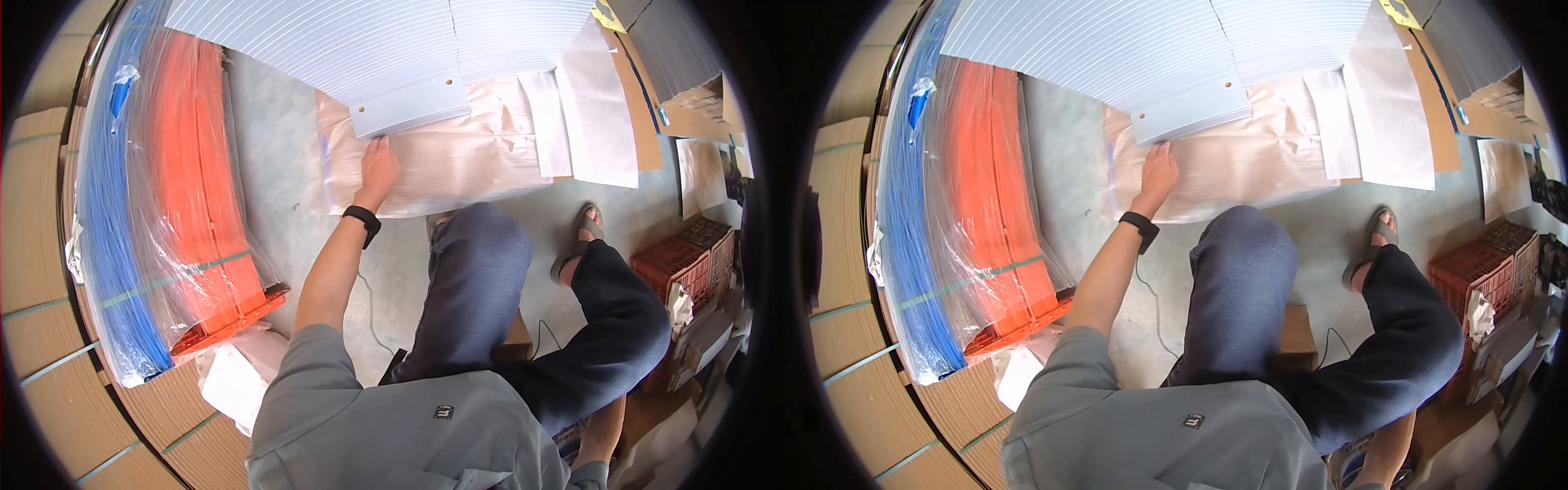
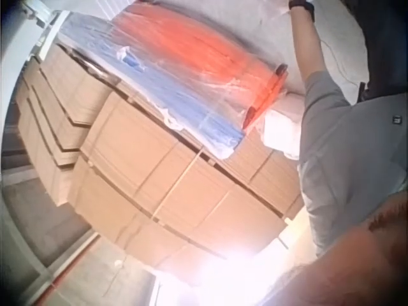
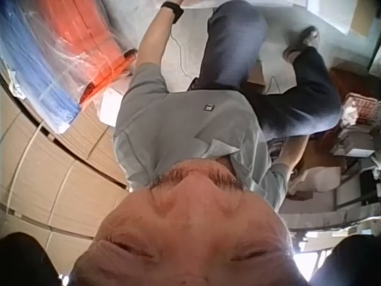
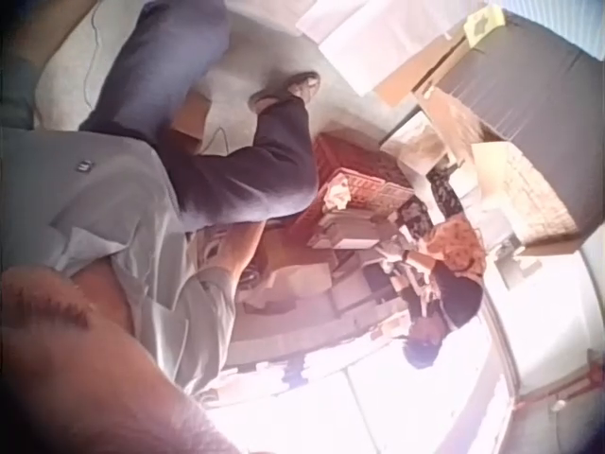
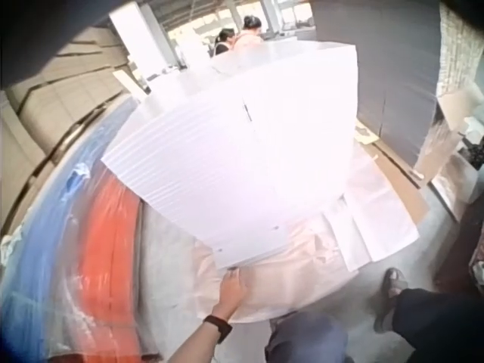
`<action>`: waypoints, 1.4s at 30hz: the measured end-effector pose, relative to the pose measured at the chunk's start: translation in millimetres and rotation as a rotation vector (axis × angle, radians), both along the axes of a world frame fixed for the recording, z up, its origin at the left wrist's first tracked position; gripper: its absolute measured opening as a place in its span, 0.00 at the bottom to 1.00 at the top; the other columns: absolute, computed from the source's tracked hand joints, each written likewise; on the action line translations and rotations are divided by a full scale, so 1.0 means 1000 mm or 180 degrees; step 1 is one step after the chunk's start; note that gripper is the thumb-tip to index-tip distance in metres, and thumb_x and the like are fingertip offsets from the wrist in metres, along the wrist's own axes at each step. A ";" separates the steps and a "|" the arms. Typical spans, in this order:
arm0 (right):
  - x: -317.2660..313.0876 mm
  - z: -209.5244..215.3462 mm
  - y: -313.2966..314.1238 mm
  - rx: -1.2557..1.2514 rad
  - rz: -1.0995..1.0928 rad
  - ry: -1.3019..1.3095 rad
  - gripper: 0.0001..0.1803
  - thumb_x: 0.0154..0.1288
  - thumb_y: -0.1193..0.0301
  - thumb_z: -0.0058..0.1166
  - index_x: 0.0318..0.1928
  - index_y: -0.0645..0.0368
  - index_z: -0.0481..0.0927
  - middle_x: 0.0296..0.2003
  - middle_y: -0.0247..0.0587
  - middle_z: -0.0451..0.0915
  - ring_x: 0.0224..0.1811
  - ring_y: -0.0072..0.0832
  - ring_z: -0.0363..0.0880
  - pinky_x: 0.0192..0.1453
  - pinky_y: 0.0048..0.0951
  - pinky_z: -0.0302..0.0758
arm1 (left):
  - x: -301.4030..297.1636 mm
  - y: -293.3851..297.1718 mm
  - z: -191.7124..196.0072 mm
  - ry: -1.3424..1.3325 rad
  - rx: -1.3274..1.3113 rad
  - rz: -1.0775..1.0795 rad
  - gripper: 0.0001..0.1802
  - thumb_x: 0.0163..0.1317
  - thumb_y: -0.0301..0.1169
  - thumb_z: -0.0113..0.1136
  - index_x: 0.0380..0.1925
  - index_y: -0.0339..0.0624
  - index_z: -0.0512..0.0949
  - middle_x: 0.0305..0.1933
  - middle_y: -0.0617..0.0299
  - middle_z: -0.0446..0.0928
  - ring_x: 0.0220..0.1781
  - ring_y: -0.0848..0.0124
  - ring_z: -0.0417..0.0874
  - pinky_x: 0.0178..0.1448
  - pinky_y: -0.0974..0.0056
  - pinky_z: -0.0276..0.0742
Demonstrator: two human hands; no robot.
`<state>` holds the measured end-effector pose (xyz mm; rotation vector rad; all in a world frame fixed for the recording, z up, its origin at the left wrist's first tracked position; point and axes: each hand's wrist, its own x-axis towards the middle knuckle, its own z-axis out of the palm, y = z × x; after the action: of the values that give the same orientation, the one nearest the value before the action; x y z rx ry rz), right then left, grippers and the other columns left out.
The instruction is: Cleaning furniture panels with a cloth and a cleaning block before stacking them on a pallet.
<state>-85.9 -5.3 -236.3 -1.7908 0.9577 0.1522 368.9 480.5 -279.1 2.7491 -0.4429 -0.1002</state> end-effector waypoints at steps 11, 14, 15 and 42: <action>-0.057 -0.046 -0.050 0.0339 -0.0368 -0.0134 0.16 0.74 0.69 0.54 0.57 0.64 0.76 0.45 0.39 0.80 0.44 0.25 0.76 0.47 0.29 0.74 | -0.002 -0.001 -0.016 -0.0227 -0.0673 0.0317 0.23 0.67 0.28 0.48 0.61 0.29 0.71 0.62 0.39 0.71 0.68 0.46 0.71 0.71 0.50 0.68; -0.078 -0.058 -0.089 0.0374 -0.0525 -0.0169 0.17 0.74 0.69 0.54 0.58 0.64 0.76 0.46 0.40 0.80 0.45 0.25 0.76 0.48 0.29 0.74 | 0.006 0.004 -0.019 0.0288 -0.0933 0.0777 0.21 0.67 0.29 0.49 0.57 0.30 0.73 0.61 0.39 0.73 0.68 0.46 0.70 0.70 0.50 0.68; -0.084 -0.069 -0.092 0.0439 -0.0575 -0.0169 0.17 0.74 0.69 0.54 0.58 0.64 0.76 0.46 0.40 0.80 0.46 0.26 0.76 0.48 0.29 0.74 | 0.011 0.009 -0.021 0.0296 -0.0896 0.0763 0.21 0.67 0.29 0.49 0.57 0.30 0.73 0.61 0.39 0.73 0.68 0.46 0.70 0.70 0.50 0.68; -0.221 -0.072 0.010 0.1047 -0.2140 -0.1504 0.20 0.74 0.69 0.53 0.62 0.65 0.73 0.53 0.43 0.79 0.53 0.29 0.76 0.56 0.31 0.73 | -0.318 0.127 0.056 0.1927 -0.1343 -0.0498 0.24 0.70 0.38 0.51 0.60 0.35 0.75 0.56 0.37 0.80 0.60 0.44 0.80 0.63 0.50 0.74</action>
<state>-306.7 5.0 -308.2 -1.0606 1.0560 -0.4905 50.5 607.8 -222.9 2.1274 -0.4403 -0.7591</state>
